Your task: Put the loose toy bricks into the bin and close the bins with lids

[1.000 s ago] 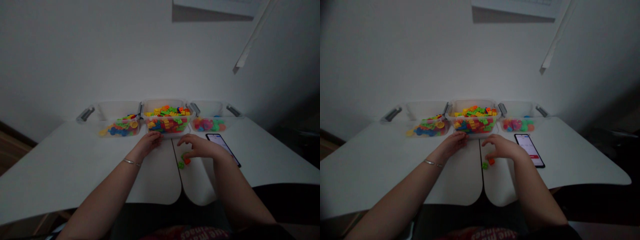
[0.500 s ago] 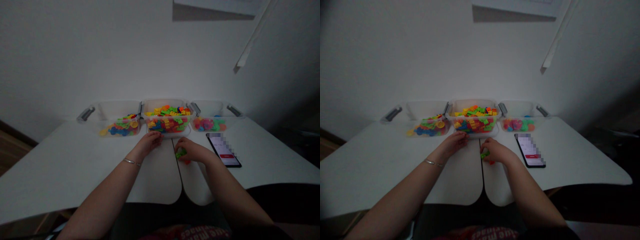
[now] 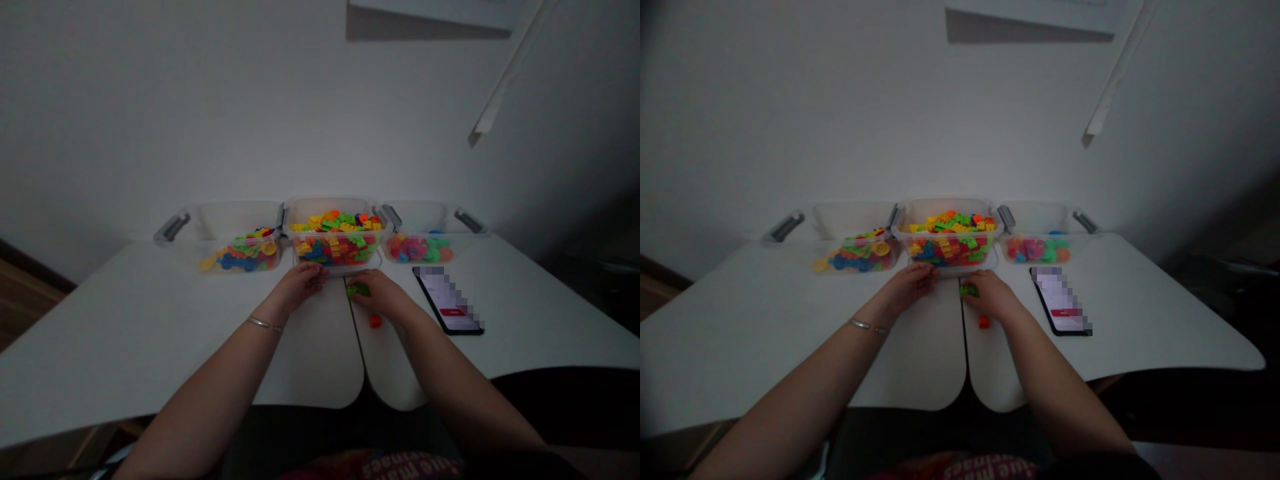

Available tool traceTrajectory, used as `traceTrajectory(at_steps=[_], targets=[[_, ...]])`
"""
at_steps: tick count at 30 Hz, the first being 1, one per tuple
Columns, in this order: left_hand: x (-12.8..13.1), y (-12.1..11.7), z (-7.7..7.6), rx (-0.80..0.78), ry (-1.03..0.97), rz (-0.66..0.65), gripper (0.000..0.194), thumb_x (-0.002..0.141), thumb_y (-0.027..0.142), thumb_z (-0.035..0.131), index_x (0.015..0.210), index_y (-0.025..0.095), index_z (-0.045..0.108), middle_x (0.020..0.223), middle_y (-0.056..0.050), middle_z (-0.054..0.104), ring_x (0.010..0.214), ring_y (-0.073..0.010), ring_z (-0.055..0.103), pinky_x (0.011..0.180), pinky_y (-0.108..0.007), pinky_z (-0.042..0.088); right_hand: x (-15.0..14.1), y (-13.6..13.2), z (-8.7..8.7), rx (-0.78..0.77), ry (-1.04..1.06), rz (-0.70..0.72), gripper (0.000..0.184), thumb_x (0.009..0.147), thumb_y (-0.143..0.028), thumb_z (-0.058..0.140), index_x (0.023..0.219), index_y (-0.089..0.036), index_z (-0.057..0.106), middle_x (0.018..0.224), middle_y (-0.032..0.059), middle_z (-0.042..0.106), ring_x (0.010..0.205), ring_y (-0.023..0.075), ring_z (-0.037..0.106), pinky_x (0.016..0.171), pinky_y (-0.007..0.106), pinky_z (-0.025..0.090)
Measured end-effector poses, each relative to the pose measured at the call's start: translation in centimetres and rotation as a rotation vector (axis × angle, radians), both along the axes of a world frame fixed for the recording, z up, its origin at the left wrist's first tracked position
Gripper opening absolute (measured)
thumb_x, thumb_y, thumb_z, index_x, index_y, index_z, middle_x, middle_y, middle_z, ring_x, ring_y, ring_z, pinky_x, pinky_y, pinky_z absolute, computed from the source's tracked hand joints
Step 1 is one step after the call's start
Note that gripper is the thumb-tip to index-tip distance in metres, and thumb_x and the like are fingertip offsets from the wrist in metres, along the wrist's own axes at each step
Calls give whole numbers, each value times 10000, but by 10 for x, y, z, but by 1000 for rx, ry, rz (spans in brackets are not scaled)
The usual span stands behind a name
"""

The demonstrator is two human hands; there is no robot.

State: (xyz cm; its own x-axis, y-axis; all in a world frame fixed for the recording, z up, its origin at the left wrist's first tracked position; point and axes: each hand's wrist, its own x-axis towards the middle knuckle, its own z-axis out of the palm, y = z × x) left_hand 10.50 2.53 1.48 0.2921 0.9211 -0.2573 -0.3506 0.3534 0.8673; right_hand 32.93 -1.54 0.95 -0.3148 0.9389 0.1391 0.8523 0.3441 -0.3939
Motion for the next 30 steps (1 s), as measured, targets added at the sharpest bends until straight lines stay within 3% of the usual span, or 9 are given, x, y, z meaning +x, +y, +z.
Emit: traceTrajectory(at_steps=[7, 13, 15, 18, 22, 30], targets=[[1, 1, 0, 50, 116, 14, 187, 697, 183, 810, 764, 153, 639, 771, -34, 701, 625, -110, 610, 609, -229, 497, -3, 2, 12, 179, 274, -86, 214, 802, -202, 667, 1011, -185, 710, 969, 82, 724, 858, 204, 651, 795, 350, 522], [-2, 2, -2, 48, 154, 12, 216, 684, 218, 825, 786, 152, 646, 801, -38, 706, 630, -106, 601, 616, -237, 493, -2, 13, 45, 510, 547, -150, 271, 821, -329, 644, 1061, -210, 687, 916, 54, 713, 676, 162, 587, 618, 302, 488], [-3, 2, -1, 42, 156, 10, 208, 691, 218, 820, 780, 149, 644, 796, -41, 703, 629, -106, 603, 609, -236, 492, -2, 20, 56, 604, 518, -199, 264, 838, -318, 625, 1070, -220, 704, 962, 67, 726, 724, 182, 615, 648, 322, 504], [-4, 3, 0, 41, 144, -4, 193, 705, 215, 807, 779, 143, 644, 804, -47, 704, 623, -104, 607, 598, -232, 492, -2, 33, 68, 709, 405, -250, 262, 856, -264, 592, 1071, -235, 739, 1017, 72, 745, 882, 226, 656, 831, 393, 521], [-3, 4, -2, 38, 144, -10, 204, 708, 227, 808, 788, 148, 638, 792, -41, 705, 589, -94, 591, 576, -224, 486, -5, 47, 70, 663, 278, -321, 269, 880, -245, 560, 1047, -245, 771, 1064, 67, 758, 1030, 258, 649, 971, 449, 465], [-2, 6, -7, 47, 131, -8, 187, 714, 216, 804, 798, 148, 651, 808, -53, 721, 621, -106, 611, 592, -227, 501, -12, 47, 67, 526, 102, -457, 317, 942, -271, 473, 1004, -228, 780, 1048, 88, 767, 1019, 317, 642, 950, 501, 421]])
